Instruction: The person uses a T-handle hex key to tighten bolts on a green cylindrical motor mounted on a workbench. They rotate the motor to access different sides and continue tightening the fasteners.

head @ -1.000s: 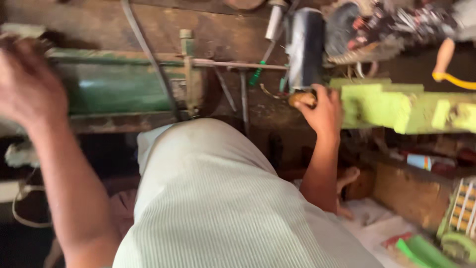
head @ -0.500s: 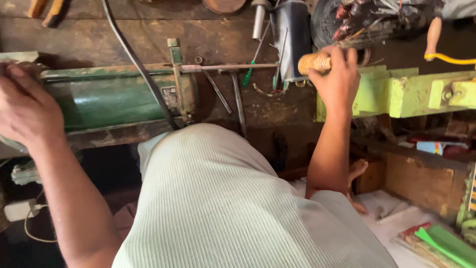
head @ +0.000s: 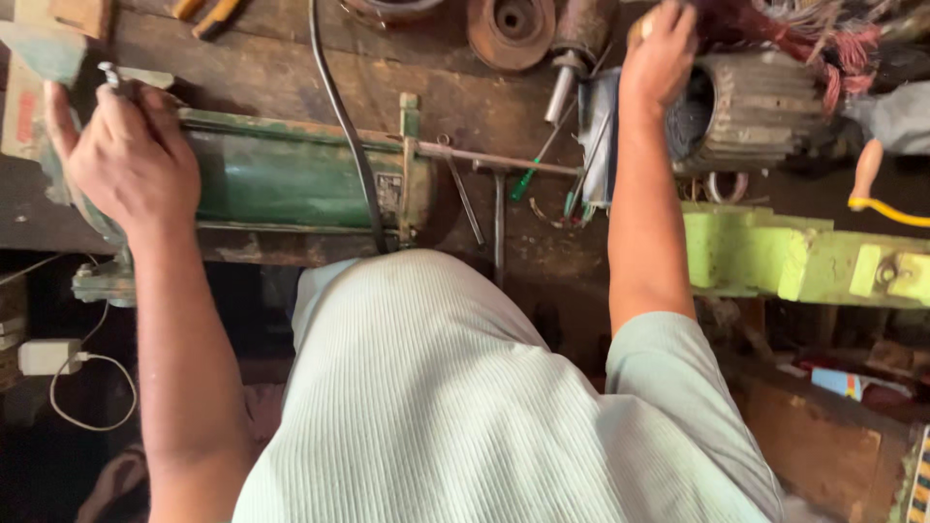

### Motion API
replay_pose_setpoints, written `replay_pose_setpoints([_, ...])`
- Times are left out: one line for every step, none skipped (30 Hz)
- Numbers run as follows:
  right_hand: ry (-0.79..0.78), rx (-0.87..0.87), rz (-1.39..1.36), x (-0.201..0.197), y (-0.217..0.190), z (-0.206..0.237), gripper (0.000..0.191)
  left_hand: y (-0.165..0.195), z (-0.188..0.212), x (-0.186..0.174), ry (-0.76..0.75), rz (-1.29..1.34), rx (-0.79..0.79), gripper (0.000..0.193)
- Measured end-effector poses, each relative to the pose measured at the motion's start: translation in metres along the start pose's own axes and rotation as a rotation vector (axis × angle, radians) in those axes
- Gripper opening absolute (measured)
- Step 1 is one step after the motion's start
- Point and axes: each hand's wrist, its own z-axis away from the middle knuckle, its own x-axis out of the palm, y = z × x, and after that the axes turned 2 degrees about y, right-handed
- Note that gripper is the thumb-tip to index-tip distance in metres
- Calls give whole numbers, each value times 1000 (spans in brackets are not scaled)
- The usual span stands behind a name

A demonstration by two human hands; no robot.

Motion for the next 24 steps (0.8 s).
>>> replay_pose_setpoints([-69, 71, -17, 2, 1, -5, 58, -2, -1, 1, -32, -9, -26, 23])
replay_pose_setpoints([-142, 148, -30, 3, 1, -9, 55, -1, 0, 2, -42, -3, -47, 23])
replay_pose_setpoints([-170, 156, -57, 4, 1, -10, 55, -1, 0, 3, -35, 5, -47, 24])
replay_pose_setpoints([-198, 171, -72, 5, 4, -11, 56, 0, 1, 4, -27, 12, -46, 25])
replay_pose_setpoints([-227, 191, -81, 4, 9, -9, 56, 1, 2, 5, 3, 19, -31, 25])
replay_pose_setpoints([-258, 201, -92, 4, 11, -5, 58, 3, 3, 7, 21, 24, -25, 24])
replay_pose_setpoints([-285, 209, -102, 4, 14, -3, 61, 5, 3, 8, 39, 29, -20, 24])
replay_pose_setpoints([-252, 163, -105, 4, 18, 2, 63, 6, 5, 9, 39, 29, -27, 24])
replay_pose_setpoints([-221, 114, -110, 2, 20, 6, 65, 7, 5, 10, 34, 25, -42, 24])
replay_pose_setpoints([-187, 62, -120, 0, 21, 9, 67, 8, 6, 10, 28, 20, -58, 25])
replay_pose_setpoints([-141, 40, -116, -3, 23, 12, 67, 10, 7, 11, 15, 11, -86, 25])
replay_pose_setpoints([-97, 14, -117, -9, 25, 16, 66, 10, 7, 11, 8, 16, -104, 25])
replay_pose_setpoints([-56, -14, -123, -13, 25, 20, 66, 11, 8, 12, 1, 20, -121, 24])
replay_pose_setpoints([-14, -33, -161, -19, 26, 25, 59, 11, 7, 12, -5, 38, -126, 24])
replay_pose_setpoints([20, -56, -202, -26, 30, 30, 51, 10, 8, 13, -18, 52, -135, 24])
replay_pose_setpoints([55, -79, -249, -31, 29, 37, 44, 10, 8, 13, -11, 14, -121, 24])
replay_pose_setpoints([-66, 13, -407, -36, 28, 46, 35, 9, 8, 14, -2, -22, -107, 24])
replay_pose_setpoints([-183, 103, -561, -43, 30, 56, 27, 9, 8, 15, 12, -34, -92, 24])
replay_pose_setpoints([-302, 191, -713, -50, 31, 68, 21, 8, 8, 16, 27, -45, -77, 24])
replay_pose_setpoints([-328, 203, -875, -54, 28, 83, 20, 7, 9, 17, 40, -36, -63, 25])
replay_pose_setpoints([-354, 215, -1038, -58, 23, 98, 20, 7, 8, 18, 51, -39, -47, 25])
replay_pose_setpoints([-379, 225, -1202, -61, 20, 112, 19, 6, 8, 18, 61, -43, -31, 26])
replay_pose_setpoints([-319, 184, -1086, -65, 17, 128, 21, 6, 8, 18, 67, -59, -17, 26])
replay_pose_setpoints([-257, 141, -978, -67, 13, 145, 23, 5, 6, 17, 55, -41, -17, 25])
